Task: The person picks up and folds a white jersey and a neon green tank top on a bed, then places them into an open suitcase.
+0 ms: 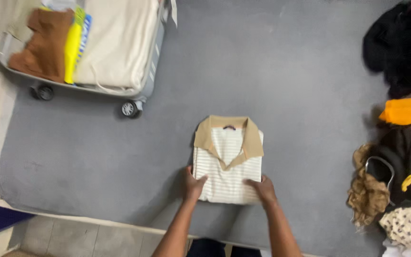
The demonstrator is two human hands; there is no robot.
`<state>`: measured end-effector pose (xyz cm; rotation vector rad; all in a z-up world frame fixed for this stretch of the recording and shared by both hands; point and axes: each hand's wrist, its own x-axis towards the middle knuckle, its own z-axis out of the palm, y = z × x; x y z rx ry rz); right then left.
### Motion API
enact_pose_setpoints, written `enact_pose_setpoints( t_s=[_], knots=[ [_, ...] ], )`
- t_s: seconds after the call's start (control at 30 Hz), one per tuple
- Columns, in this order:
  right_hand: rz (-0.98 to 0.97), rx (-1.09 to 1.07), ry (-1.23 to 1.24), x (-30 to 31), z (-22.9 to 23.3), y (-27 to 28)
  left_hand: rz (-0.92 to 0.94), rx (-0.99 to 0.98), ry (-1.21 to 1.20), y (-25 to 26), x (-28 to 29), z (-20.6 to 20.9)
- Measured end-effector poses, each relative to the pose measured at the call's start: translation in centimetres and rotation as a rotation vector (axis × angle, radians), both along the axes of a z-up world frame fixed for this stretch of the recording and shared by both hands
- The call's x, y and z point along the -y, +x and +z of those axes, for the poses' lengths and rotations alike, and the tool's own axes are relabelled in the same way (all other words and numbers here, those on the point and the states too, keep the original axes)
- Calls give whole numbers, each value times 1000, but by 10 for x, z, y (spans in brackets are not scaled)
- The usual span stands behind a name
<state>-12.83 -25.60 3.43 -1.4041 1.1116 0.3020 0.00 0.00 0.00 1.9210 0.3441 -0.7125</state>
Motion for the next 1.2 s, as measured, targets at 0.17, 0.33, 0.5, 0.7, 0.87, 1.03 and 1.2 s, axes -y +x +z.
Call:
enact_pose_setpoints(
  t_s=[0.17,0.33,0.5,0.7,0.87,1.03,1.2],
  knots=[
    [-48,13,480,25,81,23,-270,-388,-405,59,-28,64],
    [-89,149,521,10,132,-9,-270,-519,-588,35,-68,163],
    [80,174,400,9,139,-35,-63,-659,-833,-39,-97,224],
    [124,344,520,28,160,-60,132,-641,-930,-118,-105,270],
    [85,569,691,13,255,-38,79,-507,-1126,-130,-97,315],
    [-92,886,890,-47,348,-24,26,-213,-1405,-125,-99,391],
    [-212,834,831,-148,321,-5,196,-41,-1276,-136,-98,445]
  ],
)
